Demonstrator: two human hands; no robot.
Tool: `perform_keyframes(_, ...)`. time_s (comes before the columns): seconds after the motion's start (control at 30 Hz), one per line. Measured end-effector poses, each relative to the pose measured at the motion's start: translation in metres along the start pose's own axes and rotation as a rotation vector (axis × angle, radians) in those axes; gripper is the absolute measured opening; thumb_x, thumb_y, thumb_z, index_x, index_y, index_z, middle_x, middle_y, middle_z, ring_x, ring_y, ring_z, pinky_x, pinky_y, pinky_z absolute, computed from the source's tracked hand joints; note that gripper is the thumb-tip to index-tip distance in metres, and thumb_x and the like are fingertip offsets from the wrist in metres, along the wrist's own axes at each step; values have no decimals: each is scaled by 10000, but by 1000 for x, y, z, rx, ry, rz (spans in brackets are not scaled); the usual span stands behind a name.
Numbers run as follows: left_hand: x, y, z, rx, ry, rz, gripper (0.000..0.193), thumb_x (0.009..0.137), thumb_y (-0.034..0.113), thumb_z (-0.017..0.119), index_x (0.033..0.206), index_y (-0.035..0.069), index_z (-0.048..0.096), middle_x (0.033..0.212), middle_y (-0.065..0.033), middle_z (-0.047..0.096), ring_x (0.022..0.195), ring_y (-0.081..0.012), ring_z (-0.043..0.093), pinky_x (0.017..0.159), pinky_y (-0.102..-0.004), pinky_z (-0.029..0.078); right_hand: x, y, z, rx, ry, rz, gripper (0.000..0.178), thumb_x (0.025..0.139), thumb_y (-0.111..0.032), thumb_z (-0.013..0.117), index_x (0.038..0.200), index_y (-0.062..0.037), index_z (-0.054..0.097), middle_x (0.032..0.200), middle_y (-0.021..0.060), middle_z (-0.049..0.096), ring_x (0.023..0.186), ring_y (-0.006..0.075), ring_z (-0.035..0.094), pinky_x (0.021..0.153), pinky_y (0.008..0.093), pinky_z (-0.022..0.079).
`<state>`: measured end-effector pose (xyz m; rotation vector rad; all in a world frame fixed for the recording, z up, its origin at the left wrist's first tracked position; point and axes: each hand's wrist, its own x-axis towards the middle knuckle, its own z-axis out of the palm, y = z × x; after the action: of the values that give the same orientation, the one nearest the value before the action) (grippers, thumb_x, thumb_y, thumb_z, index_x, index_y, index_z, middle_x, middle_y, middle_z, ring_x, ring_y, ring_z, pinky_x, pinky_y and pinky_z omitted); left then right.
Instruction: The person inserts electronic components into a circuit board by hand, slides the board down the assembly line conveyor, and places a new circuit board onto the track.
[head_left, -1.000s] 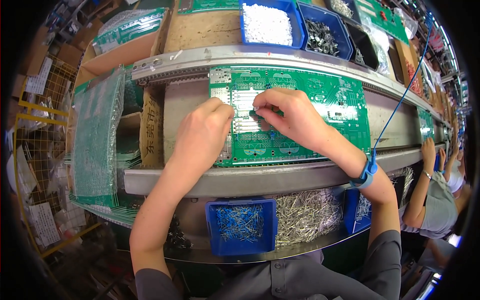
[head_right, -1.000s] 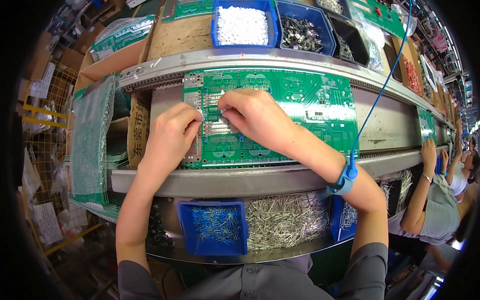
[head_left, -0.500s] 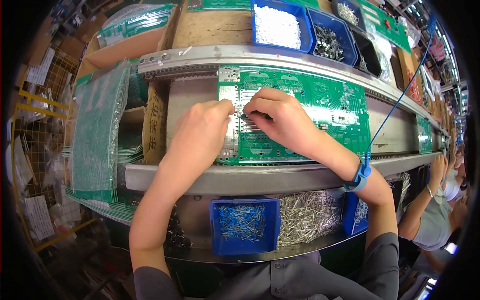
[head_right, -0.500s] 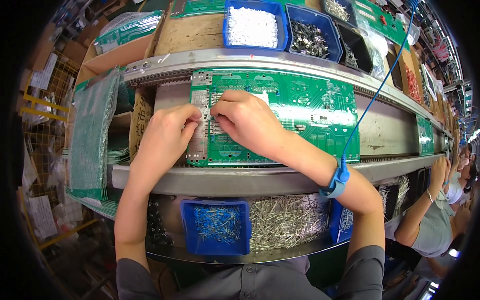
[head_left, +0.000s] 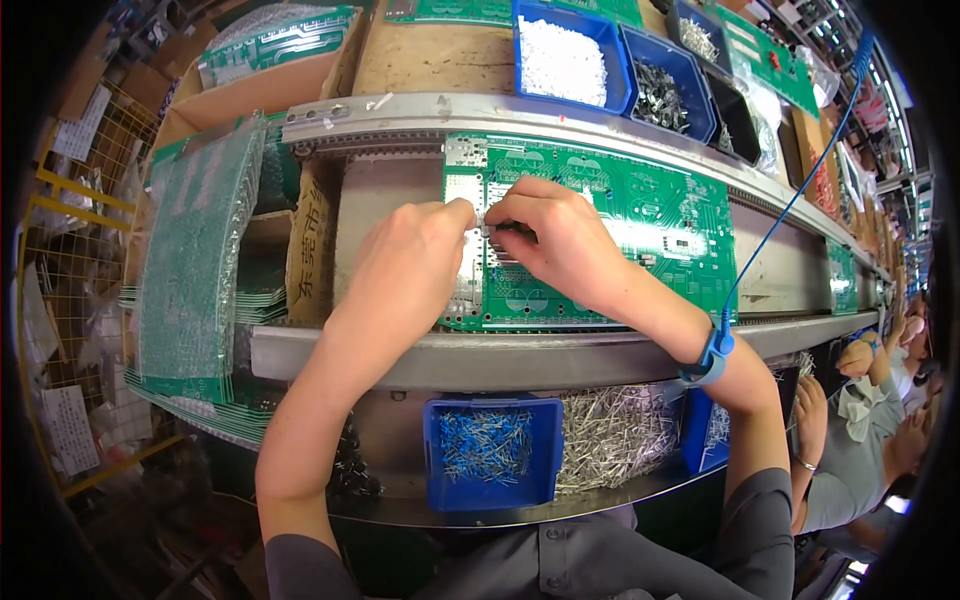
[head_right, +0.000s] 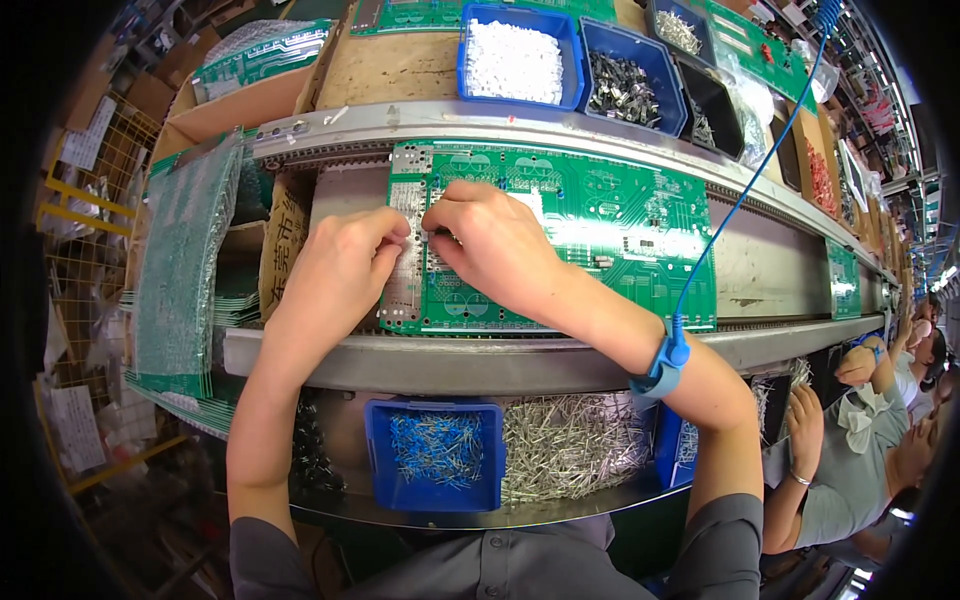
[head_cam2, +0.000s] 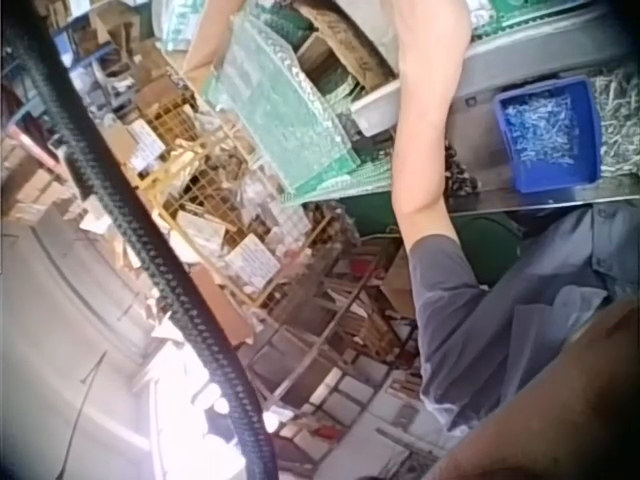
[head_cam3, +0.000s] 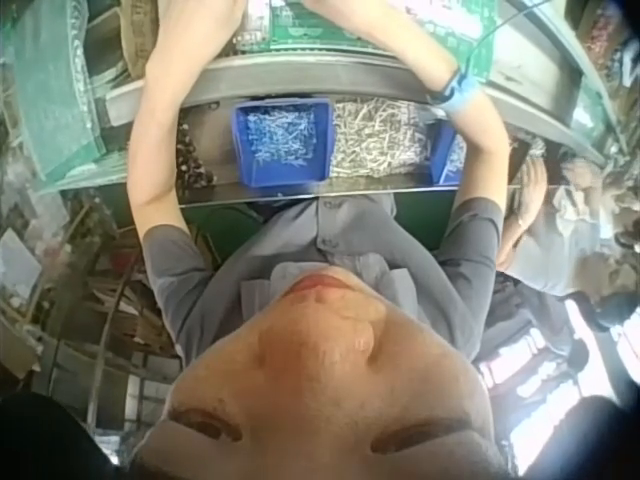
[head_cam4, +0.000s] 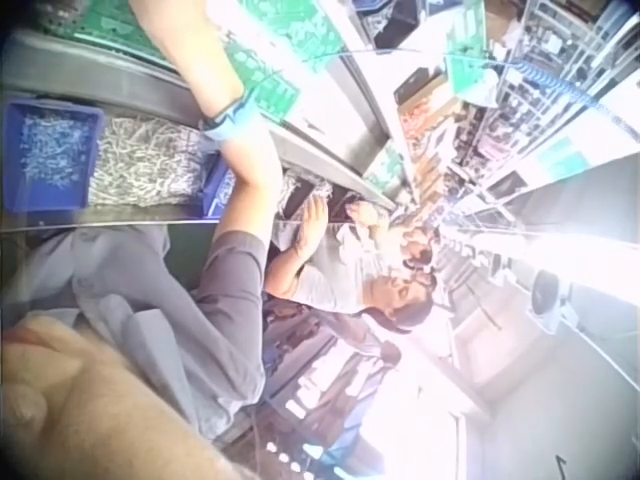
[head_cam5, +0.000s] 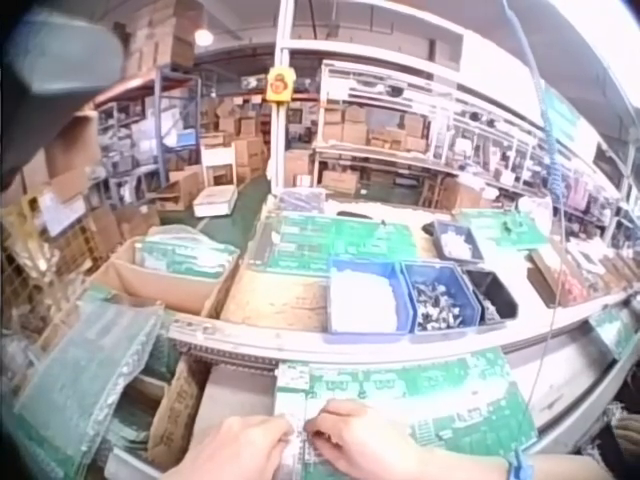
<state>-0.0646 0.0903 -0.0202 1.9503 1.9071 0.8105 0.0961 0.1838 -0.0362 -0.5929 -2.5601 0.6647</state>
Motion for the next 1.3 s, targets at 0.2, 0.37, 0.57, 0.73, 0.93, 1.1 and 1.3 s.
perform_keyframes(0.2, 2, 3, 1, -14, -6, 36, 99, 800, -8, 570, 887, -30, 613, 807, -224, 637, 772, -387, 626, 689, -453, 486, -3, -2, -11, 34, -2, 63, 120, 761, -32, 676, 879, -16, 658, 797, 105, 623, 695, 258, 637, 604, 349, 502)
perform_keyframes(0.37, 1, 3, -1, -10, -4, 41, 137, 801, -21, 531, 904, -30, 621, 785, -240, 633, 770, -406, 621, 689, -483, 483, 9, 29, -51, -54, 245, 60, 143, 813, -58, 660, 950, -18, 669, 867, 114, 672, 687, 208, 648, 609, 321, 510)
perform_keyframes(0.57, 4, 5, -1, 20, -11, 4, 68, 814, 8, 579, 863, -27, 611, 822, -219, 640, 781, -388, 623, 701, -439, 484, 31, 132, -135, -701, 405, 137, 202, 789, -68, 654, 987, -40, 680, 923, 167, 664, 801, 328, 643, 744, 366, 519)
perform_keyframes(0.73, 1, 5, -1, 5, -9, -16, 77, 819, 17, 572, 871, -19, 616, 822, -218, 637, 783, -396, 615, 703, -448, 479, 32, 175, -133, -790, 11, 322, 266, 743, -60, 671, 1008, -39, 679, 957, 209, 654, 923, 361, 620, 843, 414, 490)
perform_keyframes(0.93, 2, 7, -3, -9, -32, -44, 78, 821, 18, 571, 878, -12, 616, 836, -208, 640, 790, -401, 608, 698, -450, 477, 31, 186, -134, -741, 170, 233, 142, 757, -29, 585, 846, -52, 693, 772, 163, 667, 764, 338, 654, 725, 407, 524)
perform_keyframes(1.1, 3, 9, -4, 10, -33, -34, 71, 821, 14, 568, 873, -10, 611, 828, -200, 642, 769, -398, 606, 686, -443, 479, 30, 182, -142, -546, 308, 270, 154, 768, -22, 594, 882, -43, 696, 742, 138, 680, 707, 241, 679, 659, 332, 537)
perform_keyframes(1.3, 3, 5, -3, -25, -29, 7, 57, 815, 8, 563, 852, -14, 601, 802, -211, 629, 775, -401, 601, 680, -468, 462, 29, 167, -154, 3, 397, 565, 183, 829, -59, 624, 992, 6, 675, 821, 58, 693, 697, 98, 636, 633, 239, 522)
